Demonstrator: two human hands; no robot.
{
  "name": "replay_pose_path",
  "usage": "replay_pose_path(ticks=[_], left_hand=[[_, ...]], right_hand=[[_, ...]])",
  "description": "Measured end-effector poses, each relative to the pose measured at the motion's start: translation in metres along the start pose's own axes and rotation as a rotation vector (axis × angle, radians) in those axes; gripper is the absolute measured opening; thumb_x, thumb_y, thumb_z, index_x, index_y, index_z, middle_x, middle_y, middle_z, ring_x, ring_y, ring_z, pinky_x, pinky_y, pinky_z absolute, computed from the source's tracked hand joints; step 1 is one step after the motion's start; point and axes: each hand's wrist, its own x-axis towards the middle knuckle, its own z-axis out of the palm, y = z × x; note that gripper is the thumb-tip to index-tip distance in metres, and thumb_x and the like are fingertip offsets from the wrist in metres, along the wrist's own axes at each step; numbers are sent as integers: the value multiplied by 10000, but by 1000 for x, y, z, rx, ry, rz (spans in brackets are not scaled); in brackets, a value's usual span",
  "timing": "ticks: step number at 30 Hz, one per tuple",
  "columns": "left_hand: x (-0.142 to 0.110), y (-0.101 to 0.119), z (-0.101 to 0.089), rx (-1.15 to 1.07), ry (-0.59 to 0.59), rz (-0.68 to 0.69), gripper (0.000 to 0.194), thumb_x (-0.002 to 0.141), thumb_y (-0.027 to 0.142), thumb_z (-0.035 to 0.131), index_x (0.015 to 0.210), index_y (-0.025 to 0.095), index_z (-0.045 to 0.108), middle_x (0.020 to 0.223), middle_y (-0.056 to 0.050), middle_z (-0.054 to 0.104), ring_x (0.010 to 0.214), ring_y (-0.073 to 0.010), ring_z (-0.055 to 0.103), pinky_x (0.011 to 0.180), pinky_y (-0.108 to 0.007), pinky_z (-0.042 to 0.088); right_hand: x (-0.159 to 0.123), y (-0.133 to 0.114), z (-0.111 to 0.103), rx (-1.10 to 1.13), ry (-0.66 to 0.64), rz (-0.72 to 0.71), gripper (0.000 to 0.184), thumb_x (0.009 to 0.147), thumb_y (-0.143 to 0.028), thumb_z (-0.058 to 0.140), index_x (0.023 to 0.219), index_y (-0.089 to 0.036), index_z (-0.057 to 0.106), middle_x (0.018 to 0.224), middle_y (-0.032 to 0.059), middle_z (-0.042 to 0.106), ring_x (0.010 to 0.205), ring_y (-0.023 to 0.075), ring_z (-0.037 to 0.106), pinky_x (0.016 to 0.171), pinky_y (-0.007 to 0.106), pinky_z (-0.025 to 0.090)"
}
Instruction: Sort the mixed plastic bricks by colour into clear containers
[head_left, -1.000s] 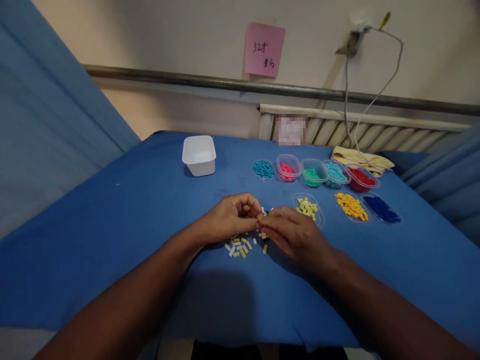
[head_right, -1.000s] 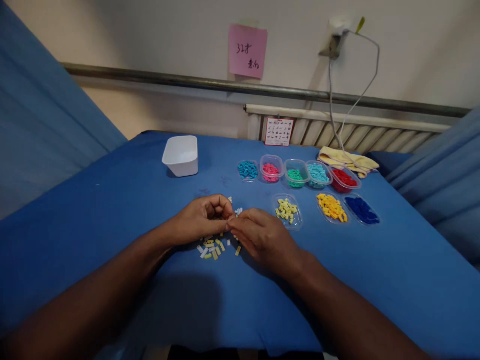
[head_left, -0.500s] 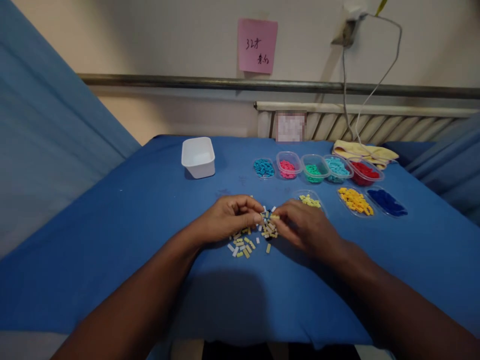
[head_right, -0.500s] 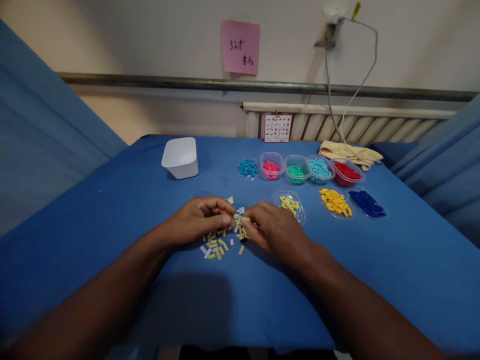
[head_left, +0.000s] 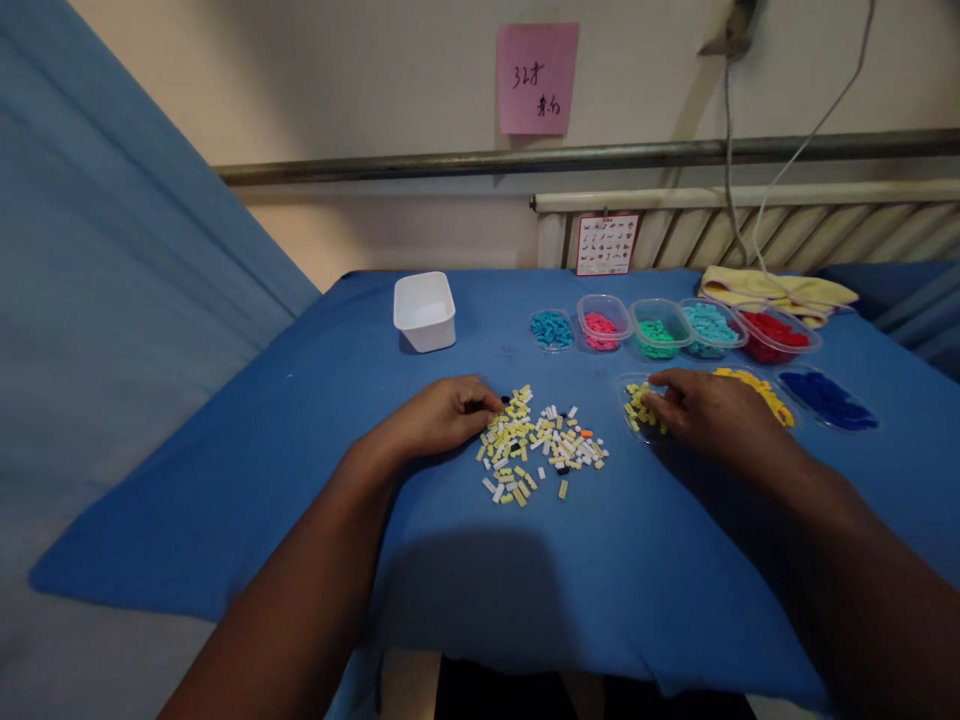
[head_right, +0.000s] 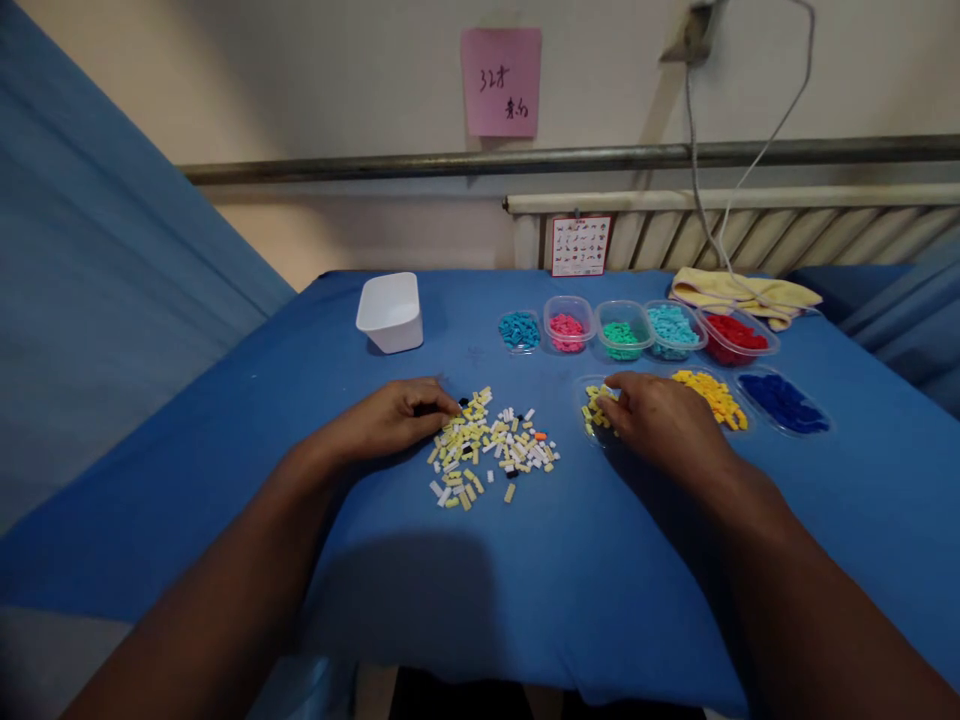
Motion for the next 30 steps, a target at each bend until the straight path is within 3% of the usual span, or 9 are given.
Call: replay_pose_path(ticks=[2, 6, 12, 19, 21, 24, 27, 30], left_hand=[[0, -1, 0, 95, -4, 57, 219, 960, 279, 652, 1085, 241, 828, 1056, -60, 739, 976, -193, 687, 916, -323, 536], [-1, -1, -2, 182, -29, 118, 226, 987, 263, 619, 1119, 258, 803, 1086, -55, 720, 1029, -199, 677, 965, -332, 523], [-3, 6, 2, 251, -41, 87, 273, 960, 264, 648, 1207, 255, 765, 1155, -59, 716, 1037, -211, 678, 939, -326, 523], [-3, 14, 3, 318, 63, -8, 292, 907, 230, 648, 1177, 227, 759, 1038, -51, 739, 848, -197, 660, 791, -320, 504], [-2, 17, 5, 187, 115, -64, 253, 883, 237, 672, 1121, 199, 750, 948, -44, 723, 788, -181, 636, 737, -307, 496], [1, 27, 18, -220, 163, -99, 227, 873, 262, 716, 1080, 169, 713, 878, -27, 693, 745, -142, 613, 701, -277, 496], [5, 39, 38, -570, 86, -83, 291, 836, 272, 797, 1081, 158, 691, 864, -12, 679, 743, -112, 614, 717, -258, 506], [8, 46, 52, -758, -22, -75, 334, 794, 226, 853, 1076, 156, 687, 876, -7, 696, 771, -100, 642, 754, -246, 520]], right_hand=[[0, -3, 0, 19, 63, -1, 373, 1002, -406, 618, 1269, -194, 769, 933, 110, 821, 795, 281, 745, 656, 363, 447], [-3, -19, 0, 112, 167, -68, 354, 1006, -411, 598, 1233, -219, 790, 1018, 115, 835, 881, 304, 775, 736, 388, 540], [-13, -54, 2, 262, -1, -342, 327, 1083, -362, 512, 1191, -237, 794, 1136, 90, 835, 977, 276, 787, 838, 386, 578], [-17, -66, 4, 370, -75, -459, 255, 1087, -320, 547, 1147, -248, 784, 1090, 69, 830, 926, 232, 775, 831, 352, 575], [-17, -69, 3, 394, -40, -469, 242, 1089, -304, 554, 1177, -232, 767, 1030, 69, 819, 881, 219, 762, 801, 344, 576], [-17, -78, 3, 438, 73, -487, 262, 1081, -274, 583, 1304, -221, 711, 1048, 82, 795, 891, 219, 743, 796, 357, 595], [-18, -91, 2, 481, 173, -555, 313, 1074, -226, 606, 1382, -245, 657, 1200, 107, 767, 1055, 238, 735, 901, 398, 621], [-18, -101, 3, 517, 237, -651, 278, 1077, -162, 585, 1334, -232, 668, 1172, 110, 758, 1048, 223, 727, 905, 386, 633]])
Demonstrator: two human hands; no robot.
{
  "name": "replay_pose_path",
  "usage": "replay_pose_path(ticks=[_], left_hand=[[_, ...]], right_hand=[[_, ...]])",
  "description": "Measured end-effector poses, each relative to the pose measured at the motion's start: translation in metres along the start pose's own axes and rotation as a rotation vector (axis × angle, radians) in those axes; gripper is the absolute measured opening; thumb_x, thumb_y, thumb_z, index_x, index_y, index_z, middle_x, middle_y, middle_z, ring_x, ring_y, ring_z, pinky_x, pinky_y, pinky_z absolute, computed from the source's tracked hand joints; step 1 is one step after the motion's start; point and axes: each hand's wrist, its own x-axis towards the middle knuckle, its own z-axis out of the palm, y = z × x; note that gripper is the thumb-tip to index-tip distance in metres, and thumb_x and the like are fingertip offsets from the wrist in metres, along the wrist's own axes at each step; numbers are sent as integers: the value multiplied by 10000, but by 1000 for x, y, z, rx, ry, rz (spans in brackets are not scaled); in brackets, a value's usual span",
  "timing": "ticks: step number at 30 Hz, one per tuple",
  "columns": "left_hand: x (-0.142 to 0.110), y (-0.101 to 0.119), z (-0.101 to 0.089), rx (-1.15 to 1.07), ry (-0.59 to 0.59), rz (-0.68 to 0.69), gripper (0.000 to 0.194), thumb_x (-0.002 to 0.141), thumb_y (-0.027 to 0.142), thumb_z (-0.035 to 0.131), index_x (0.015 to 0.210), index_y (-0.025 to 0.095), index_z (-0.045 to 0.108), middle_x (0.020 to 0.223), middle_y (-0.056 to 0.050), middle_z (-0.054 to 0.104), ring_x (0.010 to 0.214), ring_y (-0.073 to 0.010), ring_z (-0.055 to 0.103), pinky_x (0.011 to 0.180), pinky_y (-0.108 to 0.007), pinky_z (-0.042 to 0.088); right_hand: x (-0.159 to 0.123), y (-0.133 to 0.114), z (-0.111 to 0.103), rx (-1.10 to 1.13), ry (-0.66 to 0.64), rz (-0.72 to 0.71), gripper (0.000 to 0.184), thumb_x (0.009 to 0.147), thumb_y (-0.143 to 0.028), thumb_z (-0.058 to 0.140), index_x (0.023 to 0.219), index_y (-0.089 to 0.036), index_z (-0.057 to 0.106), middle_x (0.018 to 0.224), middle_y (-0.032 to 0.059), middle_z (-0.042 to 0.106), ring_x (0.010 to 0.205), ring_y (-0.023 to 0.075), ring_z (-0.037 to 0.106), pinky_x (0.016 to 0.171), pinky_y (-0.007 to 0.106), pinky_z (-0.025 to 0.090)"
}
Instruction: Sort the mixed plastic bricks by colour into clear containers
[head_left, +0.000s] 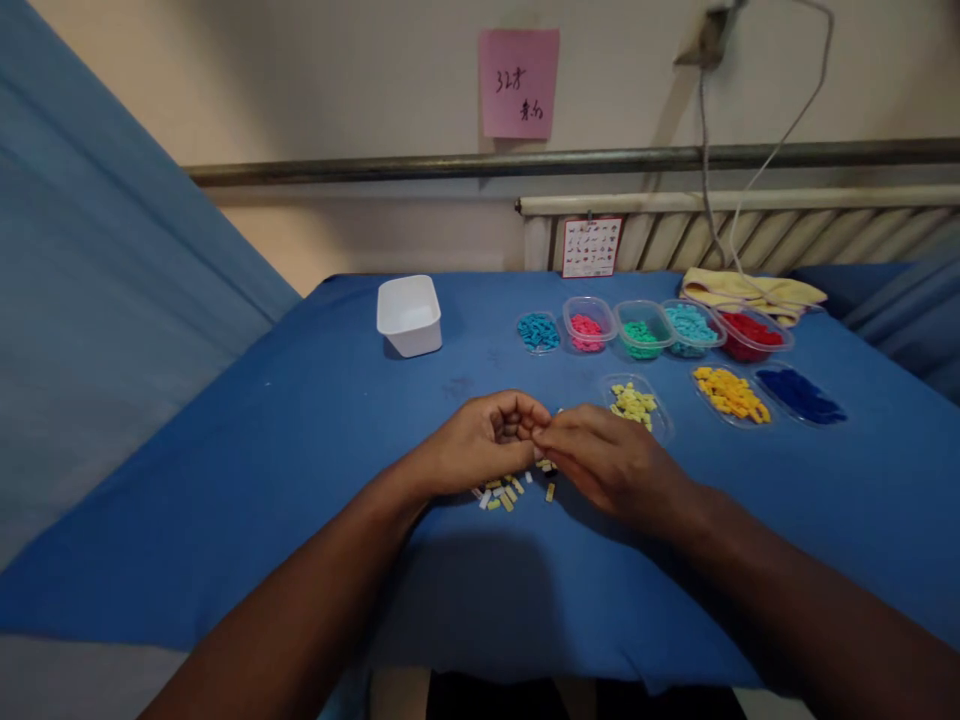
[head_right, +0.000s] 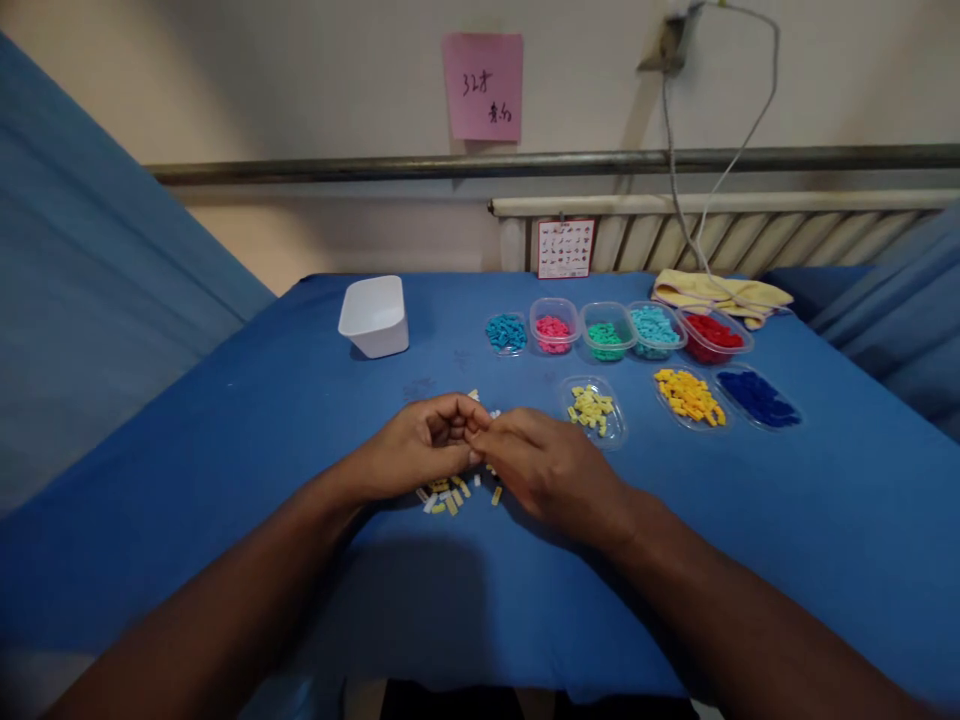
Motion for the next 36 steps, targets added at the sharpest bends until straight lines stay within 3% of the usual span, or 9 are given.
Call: replay_pose_path(ticks=[7, 10, 14, 18, 21, 27, 31, 36], left_hand=[[4, -2, 6, -199, 12, 11, 436, 762, 281, 944, 1089, 159, 684, 947, -40, 753, 848, -134, 711, 817, -282, 576], [4, 1, -1, -74, 73, 11, 404, 791, 365, 924, 1067, 151, 720, 886, -35, 743, 771, -127, 680, 739, -267, 554], [-1, 8, -35, 260, 258, 37, 305, 871, 430, 833, 974, 150, 770, 844, -35, 729, 742, -123, 626, 694, -255, 506], [-8, 11, -64, 461, 175, -4, 284, 893, 416, 774, 1019, 162, 793, 921, -54, 765, 811, -152, 657, 770, -293, 532], [-10, 8, -66, 580, 65, 26, 266, 931, 388, 718, 1064, 173, 801, 1007, -71, 753, 892, -174, 685, 836, -321, 543], [-10, 5, -54, 862, -16, 179, 254, 951, 331, 711, 1167, 228, 797, 1072, -63, 701, 972, -194, 670, 904, -346, 537], [-10, 7, -48, 992, -32, 170, 216, 985, 297, 655, 1134, 233, 798, 1062, -58, 718, 998, -209, 668, 913, -346, 530], [-13, 12, -39, 1095, -27, 125, 249, 981, 274, 616, 1167, 230, 776, 1147, -64, 724, 1020, -222, 681, 919, -356, 532]], right_hand=[[2, 1, 2, -3, 47, 43, 178, 1074, -186, 613, 1233, -196, 692, 1067, 98, 731, 969, 213, 710, 839, 367, 614], [1, 8, -5, -48, 17, 75, 156, 1077, -220, 609, 1201, -211, 704, 1034, 78, 742, 927, 209, 708, 817, 360, 589], [-10, 38, -29, -269, 42, 250, 179, 1079, -282, 586, 1121, -195, 736, 1020, 95, 762, 934, 254, 716, 822, 395, 554], [-29, 76, -49, -498, -1, 465, 246, 1047, -336, 596, 1104, -178, 776, 1009, 132, 765, 926, 316, 723, 758, 423, 533], [-38, 89, -53, -548, -79, 544, 279, 1038, -341, 579, 1139, -188, 790, 1057, 141, 776, 941, 327, 730, 744, 425, 530], [-36, 84, -49, -541, -116, 503, 314, 1039, -326, 542, 1181, -195, 789, 1101, 132, 792, 980, 319, 737, 791, 423, 538], [-30, 74, -45, -497, -51, 448, 276, 1041, -313, 562, 1141, -192, 789, 1048, 117, 793, 964, 307, 743, 789, 405, 541], [-21, 54, -35, -383, -60, 344, 253, 1060, -269, 543, 1119, -188, 776, 1006, 109, 782, 914, 275, 733, 778, 387, 545]])
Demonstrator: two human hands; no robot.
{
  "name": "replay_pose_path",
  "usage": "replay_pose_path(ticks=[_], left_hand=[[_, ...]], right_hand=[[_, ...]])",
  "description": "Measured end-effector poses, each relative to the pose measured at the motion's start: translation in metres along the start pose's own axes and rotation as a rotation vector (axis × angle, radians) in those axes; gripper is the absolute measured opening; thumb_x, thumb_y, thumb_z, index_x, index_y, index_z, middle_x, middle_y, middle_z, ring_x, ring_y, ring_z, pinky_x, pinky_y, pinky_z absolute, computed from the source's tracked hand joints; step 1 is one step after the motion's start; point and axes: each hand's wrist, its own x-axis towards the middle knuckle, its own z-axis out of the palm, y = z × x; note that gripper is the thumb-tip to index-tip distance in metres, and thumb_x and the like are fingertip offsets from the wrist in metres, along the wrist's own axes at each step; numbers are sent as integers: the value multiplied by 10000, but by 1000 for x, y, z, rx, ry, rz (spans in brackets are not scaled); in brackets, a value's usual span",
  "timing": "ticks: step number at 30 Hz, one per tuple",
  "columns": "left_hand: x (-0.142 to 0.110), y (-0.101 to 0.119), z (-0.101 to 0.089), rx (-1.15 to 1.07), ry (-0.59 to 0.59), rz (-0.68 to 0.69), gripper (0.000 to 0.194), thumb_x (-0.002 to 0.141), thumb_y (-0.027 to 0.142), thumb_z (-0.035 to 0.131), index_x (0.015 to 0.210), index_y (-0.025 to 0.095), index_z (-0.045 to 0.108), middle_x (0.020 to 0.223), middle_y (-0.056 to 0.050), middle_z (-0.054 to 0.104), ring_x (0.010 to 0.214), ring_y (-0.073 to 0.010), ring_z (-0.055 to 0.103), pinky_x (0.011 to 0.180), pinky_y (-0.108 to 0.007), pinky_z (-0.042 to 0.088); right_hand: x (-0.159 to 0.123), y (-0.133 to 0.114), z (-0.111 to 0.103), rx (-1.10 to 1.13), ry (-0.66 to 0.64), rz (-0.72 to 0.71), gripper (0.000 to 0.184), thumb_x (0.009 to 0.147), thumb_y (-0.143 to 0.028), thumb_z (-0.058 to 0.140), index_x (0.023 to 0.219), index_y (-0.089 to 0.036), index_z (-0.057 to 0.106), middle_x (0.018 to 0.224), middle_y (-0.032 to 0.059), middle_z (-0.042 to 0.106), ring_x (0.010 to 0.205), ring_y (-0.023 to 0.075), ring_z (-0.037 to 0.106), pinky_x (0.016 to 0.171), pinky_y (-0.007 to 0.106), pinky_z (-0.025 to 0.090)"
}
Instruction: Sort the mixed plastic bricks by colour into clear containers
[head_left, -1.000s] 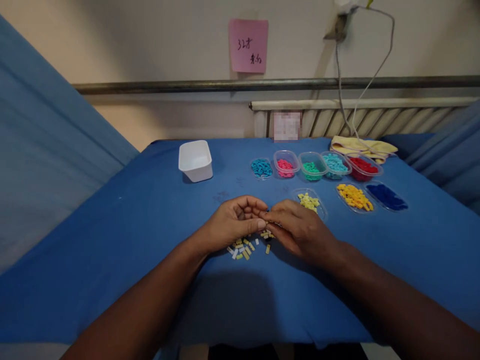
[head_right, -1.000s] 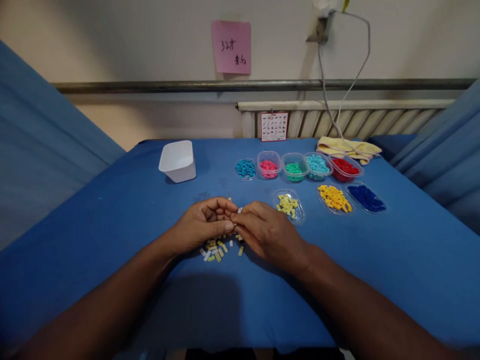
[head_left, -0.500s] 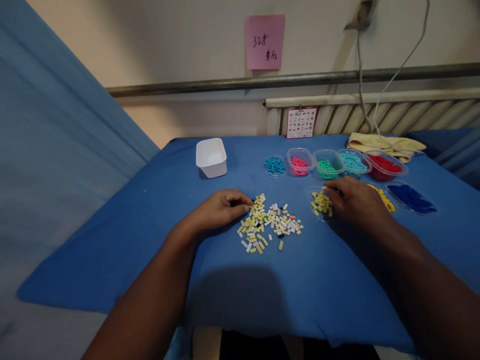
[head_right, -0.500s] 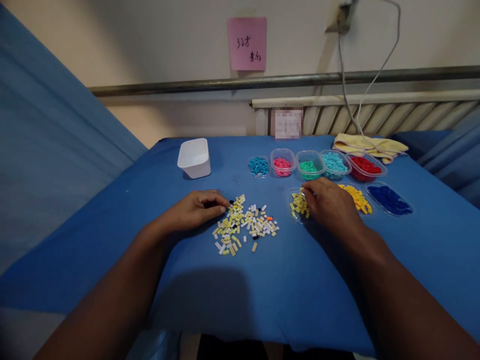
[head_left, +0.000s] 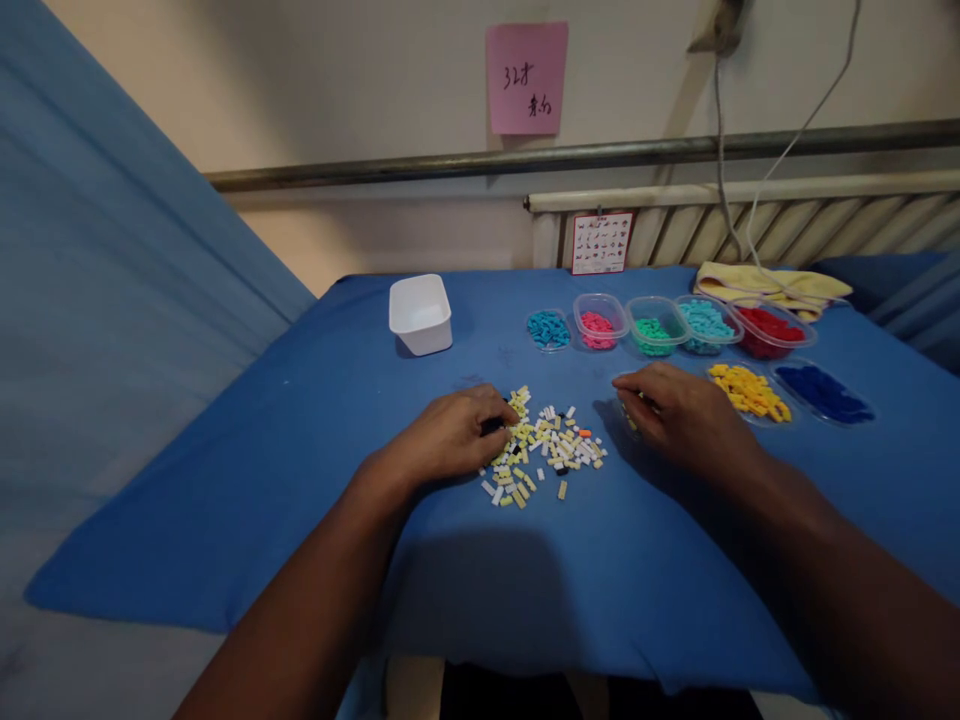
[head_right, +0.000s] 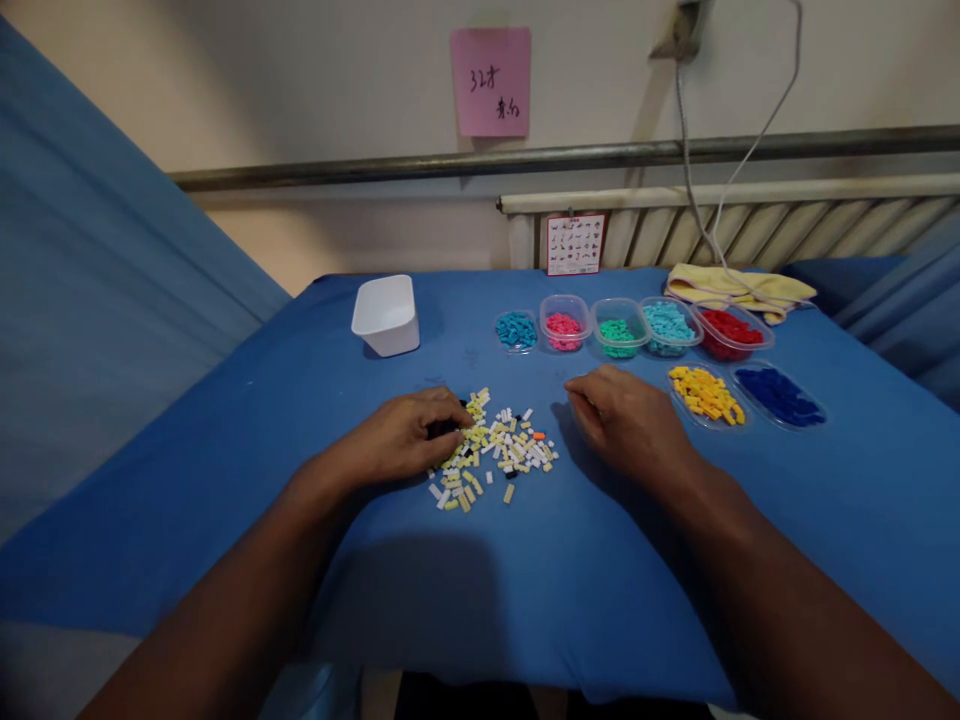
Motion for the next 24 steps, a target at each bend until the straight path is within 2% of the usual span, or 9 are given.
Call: replay_pose_path(ticks=[3, 9, 14, 18, 24], left_hand=[[-1, 4, 1, 42, -6, -3, 267, 957, 237, 605, 1181, 222, 750, 1182, -67, 726, 1045, -231, 680, 933, -365, 526], [2, 6, 6, 15, 5, -23, 224, 930, 225, 605, 1115, 217, 731, 1135, -53, 725, 943, -207, 666, 853, -342, 515], [3, 7, 8, -48, -2, -14, 169, 947, 250, 613, 1062, 224, 735, 1051, -39, 720, 872, -189, 643, 803, -316, 505], [1, 8, 6, -97, -16, 21, 226, 954, 239, 621, 1130, 235, 762, 1112, -50, 726, 934, -195, 663, 843, -313, 515], [1, 11, 5, -91, -48, 80, 298, 951, 180, 601, 1177, 237, 788, 1100, -49, 717, 978, -192, 678, 872, -304, 515]], right_hand=[[0, -15, 2, 87, -26, -83, 255, 1073, -238, 519, 1119, -183, 764, 994, 102, 773, 902, 251, 723, 795, 371, 547], [-1, -33, 8, 159, -142, -170, 198, 1070, -233, 570, 1102, -193, 761, 994, 87, 770, 906, 229, 707, 803, 348, 538], [-3, -37, 10, 198, -217, -191, 198, 1083, -246, 563, 1078, -213, 759, 1012, 84, 771, 926, 217, 708, 822, 338, 543], [-3, -37, 10, 198, -229, -210, 209, 1093, -274, 558, 1093, -214, 758, 1022, 86, 775, 934, 221, 713, 819, 343, 542], [-3, -38, 10, 169, -247, -210, 214, 1089, -272, 558, 1090, -208, 762, 999, 85, 771, 904, 221, 712, 787, 332, 522]])
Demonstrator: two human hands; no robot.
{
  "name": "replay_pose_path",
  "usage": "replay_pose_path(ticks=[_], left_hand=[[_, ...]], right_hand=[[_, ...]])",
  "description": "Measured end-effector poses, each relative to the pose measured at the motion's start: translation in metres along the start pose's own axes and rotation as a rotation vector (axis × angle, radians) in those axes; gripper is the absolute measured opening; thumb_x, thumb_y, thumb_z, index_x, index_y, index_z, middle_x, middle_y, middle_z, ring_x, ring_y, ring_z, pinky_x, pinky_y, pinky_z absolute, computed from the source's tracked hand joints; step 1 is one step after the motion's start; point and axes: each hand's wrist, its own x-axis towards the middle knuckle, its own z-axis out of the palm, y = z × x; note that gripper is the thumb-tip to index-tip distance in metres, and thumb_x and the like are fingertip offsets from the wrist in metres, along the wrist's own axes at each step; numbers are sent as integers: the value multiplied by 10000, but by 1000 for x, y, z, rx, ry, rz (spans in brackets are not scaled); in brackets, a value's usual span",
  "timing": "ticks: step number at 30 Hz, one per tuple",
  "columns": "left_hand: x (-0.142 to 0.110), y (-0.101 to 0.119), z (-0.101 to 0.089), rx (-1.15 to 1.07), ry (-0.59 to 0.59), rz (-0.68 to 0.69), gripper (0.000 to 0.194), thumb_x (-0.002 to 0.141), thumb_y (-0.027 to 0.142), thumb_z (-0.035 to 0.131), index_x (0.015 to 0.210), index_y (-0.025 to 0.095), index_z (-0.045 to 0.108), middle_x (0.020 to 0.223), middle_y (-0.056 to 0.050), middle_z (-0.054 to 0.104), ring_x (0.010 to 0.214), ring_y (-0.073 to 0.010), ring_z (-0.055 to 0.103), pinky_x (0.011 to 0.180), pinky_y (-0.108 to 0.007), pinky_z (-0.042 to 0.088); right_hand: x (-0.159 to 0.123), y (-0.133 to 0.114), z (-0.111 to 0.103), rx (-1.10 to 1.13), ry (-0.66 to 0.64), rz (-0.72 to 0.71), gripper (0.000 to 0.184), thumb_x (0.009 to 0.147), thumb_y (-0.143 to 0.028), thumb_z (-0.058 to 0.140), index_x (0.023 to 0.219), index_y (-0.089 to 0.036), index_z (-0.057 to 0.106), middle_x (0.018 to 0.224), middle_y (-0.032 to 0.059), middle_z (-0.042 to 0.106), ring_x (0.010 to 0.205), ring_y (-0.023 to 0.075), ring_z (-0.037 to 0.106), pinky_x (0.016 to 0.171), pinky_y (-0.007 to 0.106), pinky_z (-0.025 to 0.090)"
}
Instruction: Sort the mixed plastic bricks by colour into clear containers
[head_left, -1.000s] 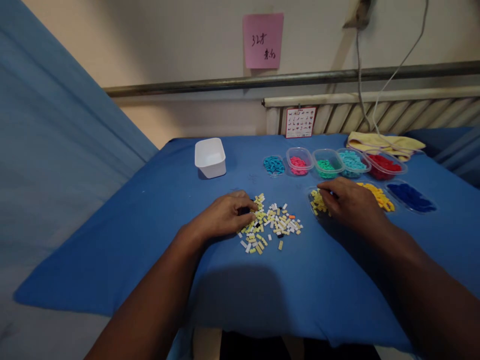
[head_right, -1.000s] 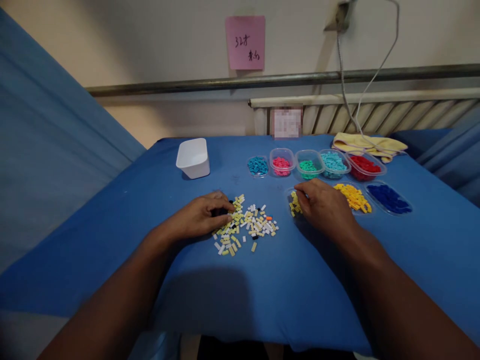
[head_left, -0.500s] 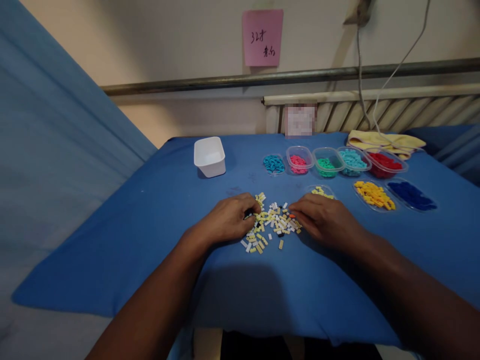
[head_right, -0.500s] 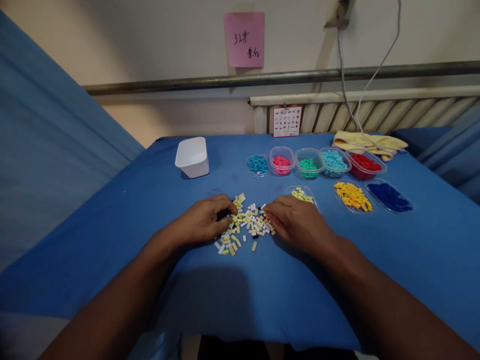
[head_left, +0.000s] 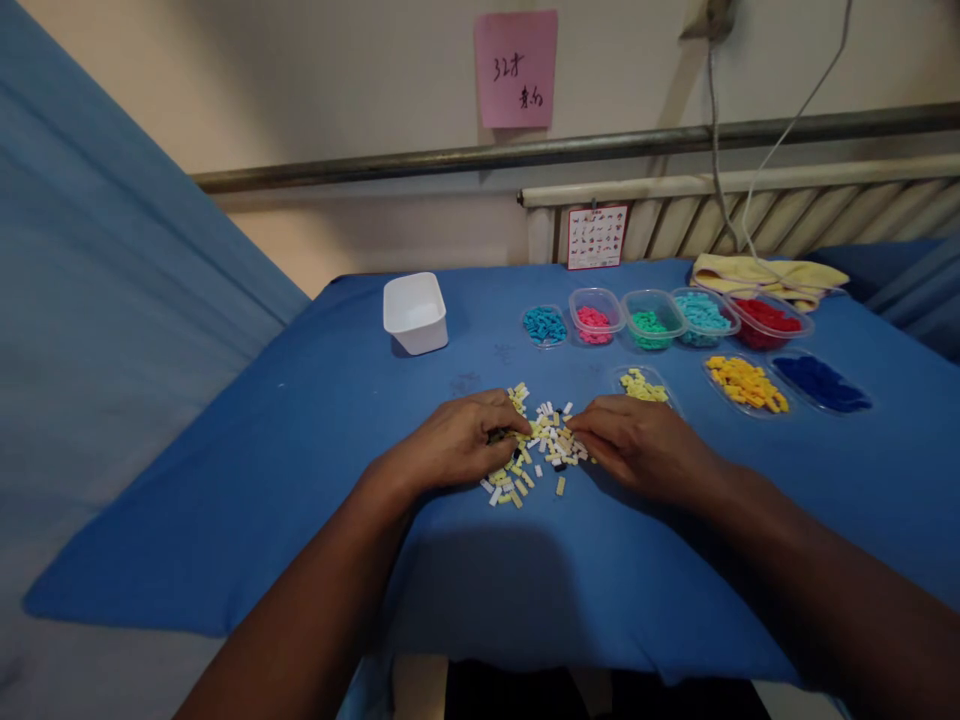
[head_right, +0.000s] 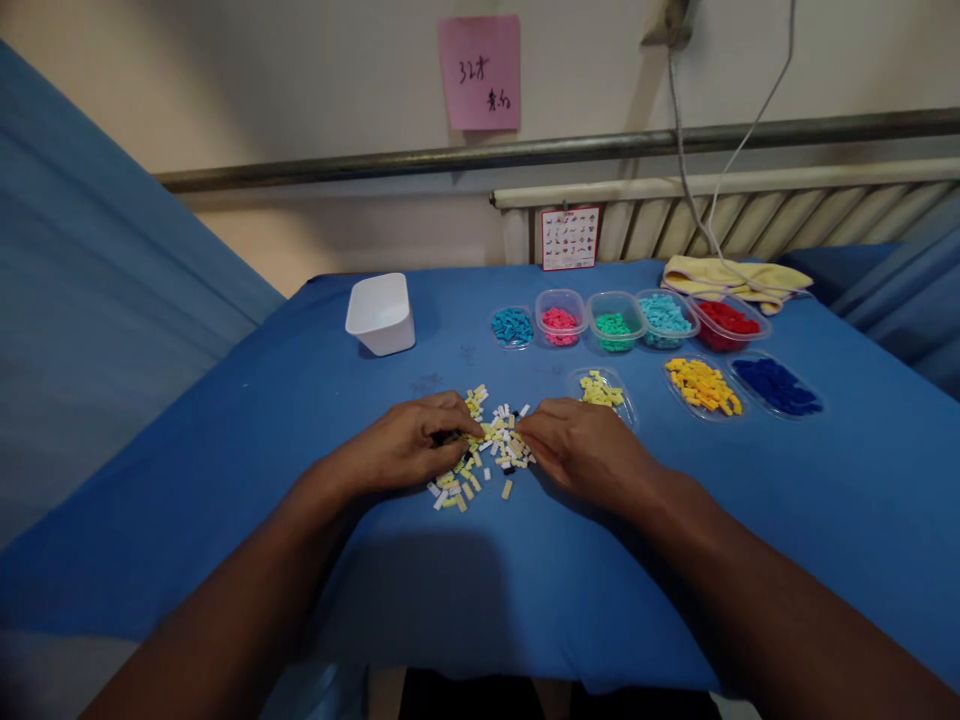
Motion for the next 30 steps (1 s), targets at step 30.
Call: replay_pose_path(ticks=[30], left_hand=[[3, -15, -2, -214, 119, -195, 157, 941, 309, 627, 1008, 185, 697, 830, -9, 672, 713, -144, 582, 648, -260, 451]], right_hand=[[0, -11, 8, 78, 35, -69, 242, 1114, -280, 525, 1091, -212, 756, 994, 83, 771, 899, 206, 709, 790, 326, 539]])
